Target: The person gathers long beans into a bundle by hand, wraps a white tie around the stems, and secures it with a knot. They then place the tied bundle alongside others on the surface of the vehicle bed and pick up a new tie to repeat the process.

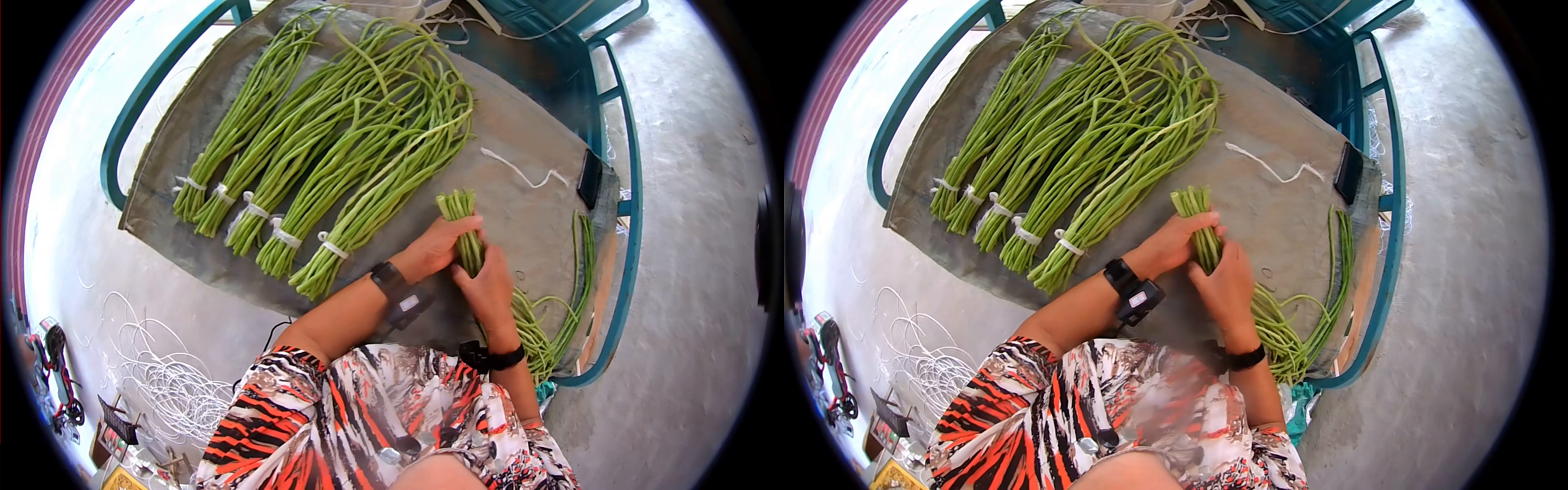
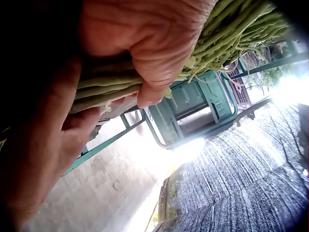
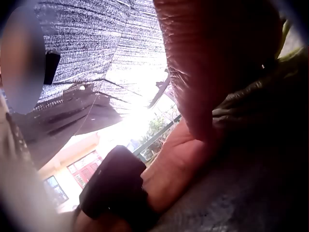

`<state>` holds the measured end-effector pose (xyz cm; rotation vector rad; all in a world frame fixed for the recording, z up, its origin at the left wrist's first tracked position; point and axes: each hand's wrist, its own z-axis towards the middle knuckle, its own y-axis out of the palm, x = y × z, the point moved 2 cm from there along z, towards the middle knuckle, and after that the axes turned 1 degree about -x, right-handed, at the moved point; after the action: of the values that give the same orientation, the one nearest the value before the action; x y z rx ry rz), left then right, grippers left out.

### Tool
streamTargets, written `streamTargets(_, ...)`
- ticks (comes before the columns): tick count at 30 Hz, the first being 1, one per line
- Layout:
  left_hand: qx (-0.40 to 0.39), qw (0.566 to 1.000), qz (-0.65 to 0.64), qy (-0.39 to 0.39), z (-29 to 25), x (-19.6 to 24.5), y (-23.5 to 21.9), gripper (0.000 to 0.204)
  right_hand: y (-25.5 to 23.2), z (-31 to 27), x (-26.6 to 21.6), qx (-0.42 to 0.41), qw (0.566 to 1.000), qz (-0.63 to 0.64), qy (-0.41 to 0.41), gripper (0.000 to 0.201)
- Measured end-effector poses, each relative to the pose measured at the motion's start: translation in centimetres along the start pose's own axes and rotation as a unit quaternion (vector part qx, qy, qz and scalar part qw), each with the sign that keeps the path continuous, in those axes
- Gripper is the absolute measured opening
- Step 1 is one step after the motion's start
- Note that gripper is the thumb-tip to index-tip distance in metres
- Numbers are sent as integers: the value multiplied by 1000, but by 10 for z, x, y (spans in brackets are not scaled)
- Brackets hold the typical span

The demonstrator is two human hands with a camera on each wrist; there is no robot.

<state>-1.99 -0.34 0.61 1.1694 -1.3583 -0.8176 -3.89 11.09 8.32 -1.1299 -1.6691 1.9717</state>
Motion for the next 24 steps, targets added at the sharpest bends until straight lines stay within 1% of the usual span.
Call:
streamTargets(1,4,1000,-1,1,-1,1,2,17,3,0,-1,-20,999,-21,35,48)
streamTargets(2,7,1000,-1,1,-1,1,4,17,9,-1,-1,23,999,-45,14,54)
streamTargets(5,15,1000,15,13,-6,4,7,14,16,2,-4,50,998,-16,30,56)
streamTargets(7,17,999,42,13,-7,6,8,13,11,6,-9,-10,999,0,43,57)
streamTargets(8,16,999,41,0,-8,6,7,13,7,5,-8,-34,998,6,57,57)
streamTargets(10,-6,999,33,-34,-5,3,2,13,10,5,-4,-48,997,34,48,59)
streamTargets(11,5,999,6,-34,-5,1,1,13,10,4,-3,-50,997,44,48,59)
streamTargets(12,-1,999,6,-34,-5,0,1,20,7,5,-3,-62,994,60,59,60)
streamTargets(13,-2,998,52,-31,-9,6,12,29,4,5,-3,-76,992,78,68,60)
streamTargets(14,-21,997,73,-25,-7,5,6,36,14,2,10,-32,996,70,35,58)
streamTargets(15,-35,997,73,-19,-8,6,7,28,2,-3,16,-61,995,53,66,56)
streamTargets(17,-10,1000,16,-10,-10,8,10,23,-17,-16,17,-128,984,27,120,53)
streamTargets(18,-10,1000,19,-17,-10,8,10,23,-22,-24,25,-116,985,20,126,54)
streamTargets(21,7,1000,20,-22,-8,7,12,24,-42,-44,44,-138,988,-16,63,58)
streamTargets(22,20,1000,14,-16,-8,8,14,24,-55,-48,47,-160,984,-20,71,53)
streamTargets(24,37,999,-8,-14,-8,11,15,23,-66,-55,77,-185,974,-42,123,47)
